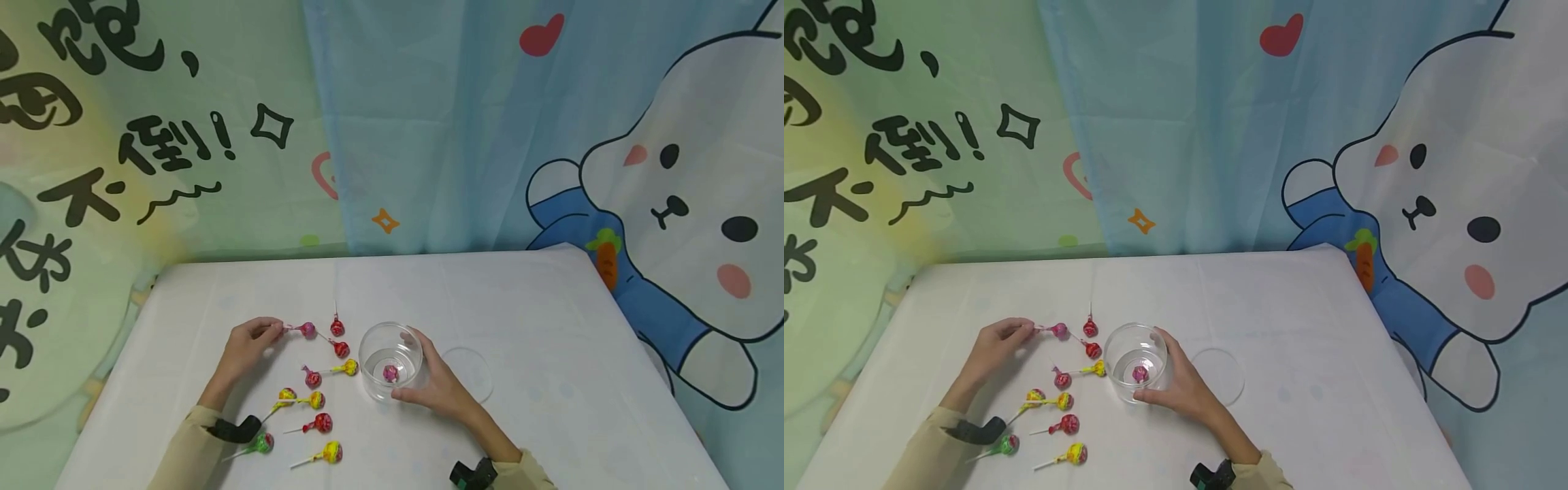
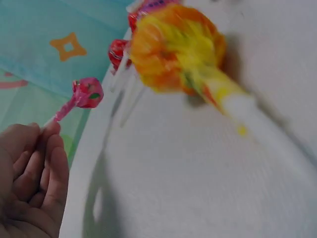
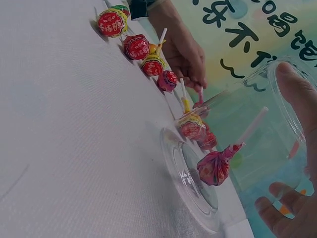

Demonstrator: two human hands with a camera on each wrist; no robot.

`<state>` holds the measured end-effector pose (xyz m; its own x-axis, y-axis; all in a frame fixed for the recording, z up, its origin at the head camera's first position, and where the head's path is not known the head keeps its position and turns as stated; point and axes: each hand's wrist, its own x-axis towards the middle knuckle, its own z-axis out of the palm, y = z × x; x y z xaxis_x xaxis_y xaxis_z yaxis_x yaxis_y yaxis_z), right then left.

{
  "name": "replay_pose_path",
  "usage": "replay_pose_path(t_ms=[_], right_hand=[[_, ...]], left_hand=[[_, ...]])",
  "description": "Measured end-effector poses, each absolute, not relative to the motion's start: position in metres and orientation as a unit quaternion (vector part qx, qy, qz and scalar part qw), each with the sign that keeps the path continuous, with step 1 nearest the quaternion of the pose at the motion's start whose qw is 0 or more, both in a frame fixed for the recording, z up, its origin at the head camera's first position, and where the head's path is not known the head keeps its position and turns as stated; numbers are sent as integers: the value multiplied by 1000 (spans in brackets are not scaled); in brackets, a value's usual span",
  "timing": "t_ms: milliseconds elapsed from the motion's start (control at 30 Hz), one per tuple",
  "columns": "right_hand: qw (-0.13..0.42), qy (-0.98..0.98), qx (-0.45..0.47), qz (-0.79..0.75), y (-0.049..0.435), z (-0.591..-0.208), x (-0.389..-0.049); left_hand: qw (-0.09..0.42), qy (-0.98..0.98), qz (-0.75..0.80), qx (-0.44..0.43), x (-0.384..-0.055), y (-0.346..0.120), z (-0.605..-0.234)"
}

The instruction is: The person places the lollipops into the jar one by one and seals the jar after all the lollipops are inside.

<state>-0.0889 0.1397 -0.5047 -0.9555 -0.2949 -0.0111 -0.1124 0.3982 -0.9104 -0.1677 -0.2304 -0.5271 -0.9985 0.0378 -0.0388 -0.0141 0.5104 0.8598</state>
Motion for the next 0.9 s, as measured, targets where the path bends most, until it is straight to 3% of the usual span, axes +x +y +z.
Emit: replay_pose_path(t_ms=[333, 900], right_hand=[[80, 832, -126, -535, 139, -507, -90], [78, 830, -134, -536, 140, -509, -91]], left_hand=[[38, 800, 599, 14, -157, -209, -494], [65, 802, 574, 151, -123, -148, -444]])
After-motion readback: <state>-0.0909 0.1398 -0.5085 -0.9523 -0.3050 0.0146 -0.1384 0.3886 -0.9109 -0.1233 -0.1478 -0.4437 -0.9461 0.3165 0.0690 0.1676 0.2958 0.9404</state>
